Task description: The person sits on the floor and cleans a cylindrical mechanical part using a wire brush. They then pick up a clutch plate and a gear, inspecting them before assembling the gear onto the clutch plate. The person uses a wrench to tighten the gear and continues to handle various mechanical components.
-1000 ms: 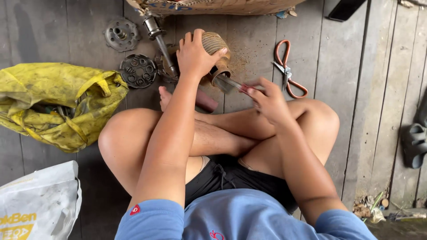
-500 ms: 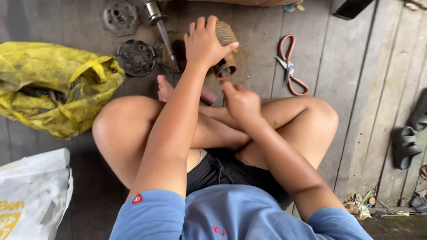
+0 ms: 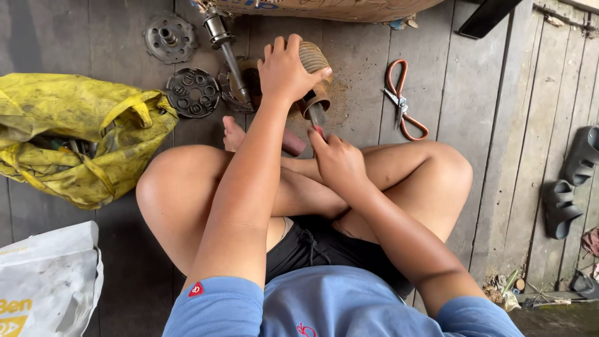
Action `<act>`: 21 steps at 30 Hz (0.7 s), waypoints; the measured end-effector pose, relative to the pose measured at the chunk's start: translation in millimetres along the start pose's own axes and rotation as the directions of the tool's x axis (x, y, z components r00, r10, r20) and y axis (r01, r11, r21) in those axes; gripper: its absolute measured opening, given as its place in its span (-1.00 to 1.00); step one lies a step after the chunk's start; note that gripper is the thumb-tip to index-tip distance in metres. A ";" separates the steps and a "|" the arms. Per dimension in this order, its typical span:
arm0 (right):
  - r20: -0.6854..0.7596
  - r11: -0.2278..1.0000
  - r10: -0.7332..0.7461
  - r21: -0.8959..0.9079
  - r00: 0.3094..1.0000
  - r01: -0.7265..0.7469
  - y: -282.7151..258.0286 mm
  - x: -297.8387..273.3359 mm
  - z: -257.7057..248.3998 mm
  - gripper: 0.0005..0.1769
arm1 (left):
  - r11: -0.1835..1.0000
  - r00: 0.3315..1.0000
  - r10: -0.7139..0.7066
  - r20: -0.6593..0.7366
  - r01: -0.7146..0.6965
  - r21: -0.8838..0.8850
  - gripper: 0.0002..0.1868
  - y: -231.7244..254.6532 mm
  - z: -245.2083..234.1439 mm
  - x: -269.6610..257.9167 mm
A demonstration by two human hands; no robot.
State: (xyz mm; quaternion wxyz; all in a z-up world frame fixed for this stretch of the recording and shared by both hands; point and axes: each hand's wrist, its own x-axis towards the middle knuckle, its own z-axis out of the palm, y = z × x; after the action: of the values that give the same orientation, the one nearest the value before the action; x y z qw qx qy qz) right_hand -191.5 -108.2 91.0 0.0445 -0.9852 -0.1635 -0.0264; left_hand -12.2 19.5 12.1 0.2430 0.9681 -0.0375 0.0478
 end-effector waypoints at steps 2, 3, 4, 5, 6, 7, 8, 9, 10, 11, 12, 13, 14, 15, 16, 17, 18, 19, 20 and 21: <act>0.010 1.000 0.008 0.007 1.000 -0.008 -5.9 -15.8 -13.5 -0.54 | 1.000 1.000 -0.013 0.001 0.013 -0.001 -0.09 -1.4 -1.0 1.0; 0.021 1.000 0.023 0.013 1.000 -0.023 -7.1 -24.8 -20.1 -0.53 | 1.000 1.000 -0.022 0.005 0.022 -0.005 -0.09 -1.1 -0.3 0.7; 0.032 1.000 0.027 0.014 0.999 -0.027 -5.0 -15.2 -7.7 -0.53 | 1.000 1.000 -0.024 0.016 0.025 -0.007 -0.09 -2.1 -0.5 -0.4; -0.008 0.999 0.033 0.014 0.999 -0.033 -1.8 -6.3 4.6 -0.55 | 1.000 1.000 -0.027 0.009 0.027 0.005 -0.06 -2.0 -0.1 -1.6; -0.058 0.999 0.047 0.000 0.997 -0.047 7.5 4.6 15.5 -0.58 | 1.000 1.000 -0.017 -0.005 0.017 0.005 -0.04 5.1 2.2 3.8; -0.057 0.998 0.058 -0.013 0.997 -0.059 14.1 8.3 12.7 -0.58 | 1.000 1.000 -0.006 -0.001 0.006 -0.008 -0.04 11.3 6.1 3.4; -0.100 1.000 0.030 -0.001 0.995 -0.030 15.2 15.1 11.8 -0.60 | 1.000 1.000 -0.016 -0.001 0.016 -0.005 -0.06 9.0 5.3 1.5; -0.143 1.000 0.003 0.011 0.990 -0.001 15.3 22.6 11.1 -0.62 | 1.000 1.000 -0.027 0.000 0.027 -0.001 -0.08 5.6 3.9 -0.2; -0.143 1.000 0.000 0.011 0.990 0.002 13.8 11.1 0.2 -0.62 | 1.000 1.000 -0.030 -0.002 0.030 -0.001 -0.08 3.9 3.3 -0.6; -0.141 1.000 -0.004 -0.001 0.990 0.003 11.9 0.0 -10.3 -0.61 | 0.999 0.999 -0.032 0.008 0.032 -0.012 -0.07 1.6 2.7 -0.7; -0.139 1.000 -0.013 -0.012 0.990 0.011 9.7 -9.7 -20.1 -0.60 | 0.999 0.999 -0.039 0.014 0.039 -0.021 -0.07 -2.9 1.3 -0.8; -0.139 1.000 -0.022 -0.010 0.990 0.021 11.4 -9.1 -17.5 -0.60 | 0.999 0.999 -0.047 0.010 0.047 -0.019 -0.07 -5.7 1.9 5.1; -0.135 1.000 -0.008 -0.009 0.991 0.007 13.4 -13.5 -15.6 -0.60 | 0.998 0.999 -0.049 0.010 0.050 -0.024 -0.08 -7.0 4.3 5.3; -0.132 1.000 0.006 -0.009 0.991 -0.007 16.5 -18.5 -13.8 -0.60 | 0.998 0.999 -0.052 0.010 0.052 -0.029 -0.09 -7.4 7.4 5.3; -0.123 1.000 0.018 -0.007 0.992 -0.019 13.4 -6.7 -4.7 -0.60 | 0.998 0.999 -0.047 0.023 0.048 -0.030 -0.09 -8.8 9.1 2.1; -0.127 1.000 0.012 0.019 0.992 -0.009 11.5 4.7 3.7 -0.63 | 0.999 0.999 -0.048 0.007 0.049 -0.022 -0.09 -9.0 10.5 -0.9; -0.147 0.999 0.002 0.032 0.989 0.003 16.5 21.9 9.8 -0.66 | 0.999 0.999 -0.041 -0.026 0.041 -0.021 -0.09 -3.4 11.1 5.8; -0.154 1.000 0.010 0.022 0.988 -0.006 23.3 23.0 8.6 -0.66 | 0.999 0.999 -0.029 -0.029 0.028 -0.029 -0.09 2.3 12.4 9.3; -0.149 1.000 -0.024 -0.005 0.988 0.024 24.0 24.5 10.4 -0.64 | 0.999 0.999 -0.047 -0.002 0.047 -0.022 -0.11 -0.8 11.8 8.0; -0.144 0.998 -0.058 -0.032 0.988 0.054 23.2 26.9 12.8 -0.62 | 0.998 0.998 -0.066 0.026 0.066 -0.013 -0.13 -5.6 11.0 7.0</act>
State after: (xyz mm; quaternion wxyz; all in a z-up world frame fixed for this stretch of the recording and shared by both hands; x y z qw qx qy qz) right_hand -158.0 -120.3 78.2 0.0418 -0.9762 -0.1872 -0.1015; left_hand -3.9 18.8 0.6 0.2509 0.9676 -0.0089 0.0273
